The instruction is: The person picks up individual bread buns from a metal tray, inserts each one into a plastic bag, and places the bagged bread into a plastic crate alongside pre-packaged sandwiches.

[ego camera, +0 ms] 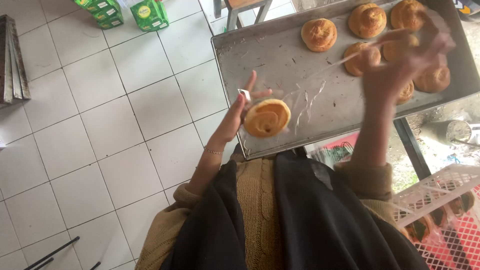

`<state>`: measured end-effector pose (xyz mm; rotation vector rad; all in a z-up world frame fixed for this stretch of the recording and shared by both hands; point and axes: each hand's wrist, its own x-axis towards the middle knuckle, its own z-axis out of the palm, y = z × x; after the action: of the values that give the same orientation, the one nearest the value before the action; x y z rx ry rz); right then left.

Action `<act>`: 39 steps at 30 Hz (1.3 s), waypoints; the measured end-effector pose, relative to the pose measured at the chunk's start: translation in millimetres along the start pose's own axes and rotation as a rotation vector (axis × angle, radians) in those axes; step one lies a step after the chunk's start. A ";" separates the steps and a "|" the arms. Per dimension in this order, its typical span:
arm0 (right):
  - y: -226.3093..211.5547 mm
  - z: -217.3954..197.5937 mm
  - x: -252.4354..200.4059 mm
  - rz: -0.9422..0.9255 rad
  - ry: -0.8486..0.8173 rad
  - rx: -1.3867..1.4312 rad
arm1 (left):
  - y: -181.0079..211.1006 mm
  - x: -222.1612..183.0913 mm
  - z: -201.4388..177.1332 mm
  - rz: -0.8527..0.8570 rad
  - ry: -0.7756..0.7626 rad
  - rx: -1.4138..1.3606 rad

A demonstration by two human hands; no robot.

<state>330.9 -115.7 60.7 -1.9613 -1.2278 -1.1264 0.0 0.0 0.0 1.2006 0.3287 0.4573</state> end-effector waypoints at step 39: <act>-116.9 -38.1 -36.4 0.378 -0.909 1.148 | -18.3 10.4 -15.6 0.087 -0.097 -0.325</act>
<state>203.1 -112.4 50.6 -1.5649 -1.3297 0.6929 4.6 12.7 -22.5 0.9186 0.1132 0.5049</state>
